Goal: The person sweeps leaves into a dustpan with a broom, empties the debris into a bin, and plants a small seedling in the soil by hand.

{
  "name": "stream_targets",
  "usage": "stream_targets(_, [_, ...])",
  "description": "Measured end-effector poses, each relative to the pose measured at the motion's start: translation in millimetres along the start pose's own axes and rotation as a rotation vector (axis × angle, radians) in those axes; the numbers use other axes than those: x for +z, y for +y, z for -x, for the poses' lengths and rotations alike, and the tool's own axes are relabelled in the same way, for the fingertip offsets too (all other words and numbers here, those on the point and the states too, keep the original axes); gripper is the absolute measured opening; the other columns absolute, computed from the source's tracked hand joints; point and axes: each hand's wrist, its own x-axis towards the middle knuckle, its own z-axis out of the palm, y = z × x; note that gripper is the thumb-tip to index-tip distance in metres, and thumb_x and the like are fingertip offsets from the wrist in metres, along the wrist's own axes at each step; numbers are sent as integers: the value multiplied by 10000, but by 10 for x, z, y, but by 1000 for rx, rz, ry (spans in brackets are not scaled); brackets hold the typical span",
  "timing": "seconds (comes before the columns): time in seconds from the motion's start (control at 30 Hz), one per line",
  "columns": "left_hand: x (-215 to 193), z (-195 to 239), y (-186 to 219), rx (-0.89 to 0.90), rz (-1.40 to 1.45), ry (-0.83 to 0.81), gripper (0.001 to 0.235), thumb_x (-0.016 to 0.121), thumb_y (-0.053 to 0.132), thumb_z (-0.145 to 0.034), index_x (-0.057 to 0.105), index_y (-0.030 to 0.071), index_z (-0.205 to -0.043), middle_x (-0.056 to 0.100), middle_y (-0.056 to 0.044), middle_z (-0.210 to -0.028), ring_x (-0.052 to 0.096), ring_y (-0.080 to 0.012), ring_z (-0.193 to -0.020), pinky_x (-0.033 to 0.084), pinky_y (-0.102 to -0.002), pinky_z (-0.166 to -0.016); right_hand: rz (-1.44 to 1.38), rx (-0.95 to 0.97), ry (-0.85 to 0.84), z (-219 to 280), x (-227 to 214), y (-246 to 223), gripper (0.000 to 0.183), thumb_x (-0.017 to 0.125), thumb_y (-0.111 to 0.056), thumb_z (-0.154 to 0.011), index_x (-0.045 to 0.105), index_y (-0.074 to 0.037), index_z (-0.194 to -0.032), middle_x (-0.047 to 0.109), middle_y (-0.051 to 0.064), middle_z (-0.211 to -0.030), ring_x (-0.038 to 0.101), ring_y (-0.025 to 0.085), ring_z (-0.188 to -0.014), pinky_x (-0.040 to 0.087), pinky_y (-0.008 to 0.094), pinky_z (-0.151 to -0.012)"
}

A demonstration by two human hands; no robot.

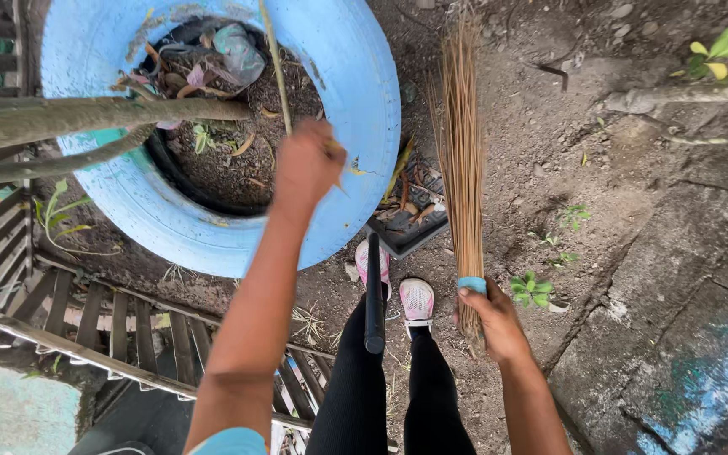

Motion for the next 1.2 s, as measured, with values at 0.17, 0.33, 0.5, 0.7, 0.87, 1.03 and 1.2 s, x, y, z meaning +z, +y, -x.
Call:
stream_targets(0.17, [750, 546, 715, -94, 333, -438, 146, 745, 139, -796, 684, 40, -884, 703, -162, -901, 724, -318, -800, 591, -394, -807, -37, -45, 4, 46, -67, -17, 465, 731, -223, -857, 576, 22, -1220, 634, 85, -902, 645, 211, -707, 545, 349, -632])
stream_targets(0.33, [934, 893, 852, 95, 208, -376, 570, 865, 176, -645, 662, -43, -1131, 707, -273, -1079, 680, -449, -956, 542, -524, -814, 5, -90, 32, 267, -296, -46, 428, 722, -220, -865, 590, 7, -1203, 663, 93, -926, 647, 203, -717, 558, 348, -645])
stream_targets(0.5, [494, 1452, 868, -531, 394, -533, 204, 617, 133, -957, 732, 63, -1111, 787, -187, -971, 787, -284, -757, 607, -357, -754, 15, -102, 24, 509, -663, 74, 417, 708, -221, -858, 593, -13, -1201, 661, 69, -929, 649, 160, -760, 554, 362, -645])
stream_targets(0.7, [726, 1808, 863, -333, 573, -251, 231, 626, 57, -889, 743, 76, -1087, 787, -127, -1005, 755, -242, -907, 578, -338, -811, 77, -97, -9, 745, -1151, 312, 378, 711, -226, -882, 591, 3, -1156, 654, 80, -876, 646, 196, -685, 547, 345, -647])
stream_targets(0.87, [842, 2155, 684, -427, 366, -165, 225, 626, 75, -915, 748, 96, -1103, 771, -150, -1037, 752, -292, -977, 567, -377, -874, 102, -66, 5, 971, -1456, 401, 381, 719, -224, -874, 605, 6, -1156, 646, 72, -869, 636, 194, -678, 522, 347, -639])
stream_targets(1.03, [400, 2923, 581, -438, 124, -251, 331, 637, 93, -914, 676, 139, -1239, 776, -139, -1112, 719, -350, -1028, 553, -446, -863, 188, 2, 20, 1175, -1649, 317, 459, 705, -252, -858, 588, -18, -1235, 656, 76, -891, 650, 191, -676, 520, 350, -625])
stream_targets(1.2, [127, 3112, 1477, -301, 361, -104, 855, 853, 72, -609, 503, 73, -1389, 640, -228, -1254, 604, -399, -1119, 497, -477, -893, 293, -1, 7, 1297, -1799, 276, 517, 718, -265, -860, 577, -11, -1288, 693, 109, -945, 696, 210, -753, 568, 358, -732])
